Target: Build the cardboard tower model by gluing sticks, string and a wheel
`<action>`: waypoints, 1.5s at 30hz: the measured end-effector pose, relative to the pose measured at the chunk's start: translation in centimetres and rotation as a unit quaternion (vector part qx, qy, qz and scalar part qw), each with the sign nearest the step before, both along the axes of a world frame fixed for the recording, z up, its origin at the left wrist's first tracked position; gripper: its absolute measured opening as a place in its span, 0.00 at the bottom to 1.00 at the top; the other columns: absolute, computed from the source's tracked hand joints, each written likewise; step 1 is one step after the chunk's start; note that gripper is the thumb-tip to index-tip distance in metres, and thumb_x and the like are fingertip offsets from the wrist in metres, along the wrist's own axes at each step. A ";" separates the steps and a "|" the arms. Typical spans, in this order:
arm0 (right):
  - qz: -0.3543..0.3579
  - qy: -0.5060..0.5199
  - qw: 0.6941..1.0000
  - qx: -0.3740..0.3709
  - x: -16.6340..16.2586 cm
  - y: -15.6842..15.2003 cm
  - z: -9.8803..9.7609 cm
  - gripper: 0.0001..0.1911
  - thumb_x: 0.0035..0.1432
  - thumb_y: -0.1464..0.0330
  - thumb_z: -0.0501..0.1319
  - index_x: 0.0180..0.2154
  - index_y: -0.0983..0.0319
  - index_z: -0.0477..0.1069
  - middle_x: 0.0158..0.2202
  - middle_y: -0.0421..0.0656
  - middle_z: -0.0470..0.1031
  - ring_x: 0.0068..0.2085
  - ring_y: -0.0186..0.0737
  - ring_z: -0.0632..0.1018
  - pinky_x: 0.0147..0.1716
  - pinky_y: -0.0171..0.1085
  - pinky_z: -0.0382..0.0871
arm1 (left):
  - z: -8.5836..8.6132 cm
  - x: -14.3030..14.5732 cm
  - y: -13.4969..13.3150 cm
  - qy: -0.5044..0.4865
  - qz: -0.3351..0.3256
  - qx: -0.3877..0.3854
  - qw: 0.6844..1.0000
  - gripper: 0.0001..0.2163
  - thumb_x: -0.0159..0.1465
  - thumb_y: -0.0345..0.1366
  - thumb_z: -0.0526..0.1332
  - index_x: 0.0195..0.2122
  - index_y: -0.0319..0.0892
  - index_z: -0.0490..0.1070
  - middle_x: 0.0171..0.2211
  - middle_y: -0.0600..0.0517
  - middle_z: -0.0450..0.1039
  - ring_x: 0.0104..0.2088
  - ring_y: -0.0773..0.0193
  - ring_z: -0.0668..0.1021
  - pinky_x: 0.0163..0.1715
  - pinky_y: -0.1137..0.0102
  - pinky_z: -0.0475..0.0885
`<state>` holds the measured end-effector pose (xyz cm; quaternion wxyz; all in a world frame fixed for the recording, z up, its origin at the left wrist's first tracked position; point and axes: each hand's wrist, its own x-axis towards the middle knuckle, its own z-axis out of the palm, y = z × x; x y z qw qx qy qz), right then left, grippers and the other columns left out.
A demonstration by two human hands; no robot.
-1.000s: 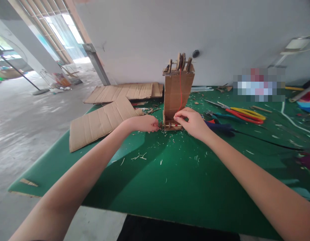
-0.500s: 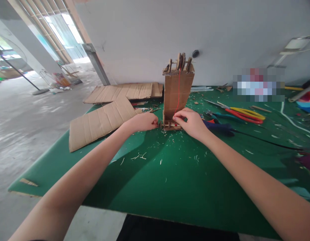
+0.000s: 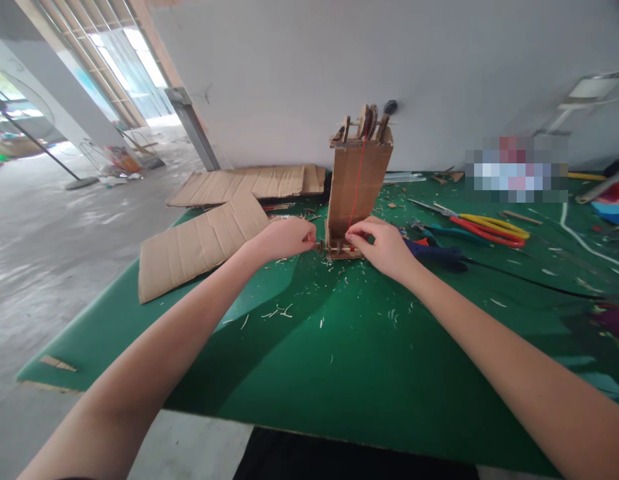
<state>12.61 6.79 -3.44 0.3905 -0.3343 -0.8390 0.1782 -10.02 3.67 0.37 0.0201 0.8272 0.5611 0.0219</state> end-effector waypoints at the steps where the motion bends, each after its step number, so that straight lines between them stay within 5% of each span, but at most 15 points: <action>1: 0.000 0.002 1.000 -0.001 0.0 0.0 0.0 0.06 0.58 0.66 0.58 0.30 0.58 0.73 0.32 0.41 0.73 0.35 0.39 0.73 0.37 0.40 0.64 | 0.1 0.0 -0.1 -0.002 0.000 -0.001 1.000 0.10 0.58 0.38 0.53 0.31 0.42 0.72 0.28 0.51 0.74 0.28 0.65 0.72 0.27 0.70 0.59; 22: 0.007 0.000 1.000 -0.002 -0.2 0.2 -0.4 0.06 0.57 0.67 0.59 0.29 0.60 0.73 0.30 0.41 0.72 0.34 0.38 0.72 0.37 0.40 0.64 | 1.2 0.9 -1.2 0.033 -0.007 -0.009 0.999 0.09 0.59 0.41 0.55 0.30 0.42 0.69 0.27 0.51 0.73 0.26 0.66 0.70 0.27 0.70 0.58; 45: -0.004 0.002 1.000 -0.008 -0.2 0.0 -0.2 0.06 0.57 0.67 0.58 0.29 0.60 0.72 0.31 0.41 0.74 0.34 0.39 0.73 0.35 0.40 0.64 | 1.7 0.5 -0.8 0.003 -0.036 -0.123 0.992 0.12 0.60 0.40 0.52 0.33 0.42 0.74 0.29 0.52 0.75 0.26 0.66 0.72 0.27 0.70 0.61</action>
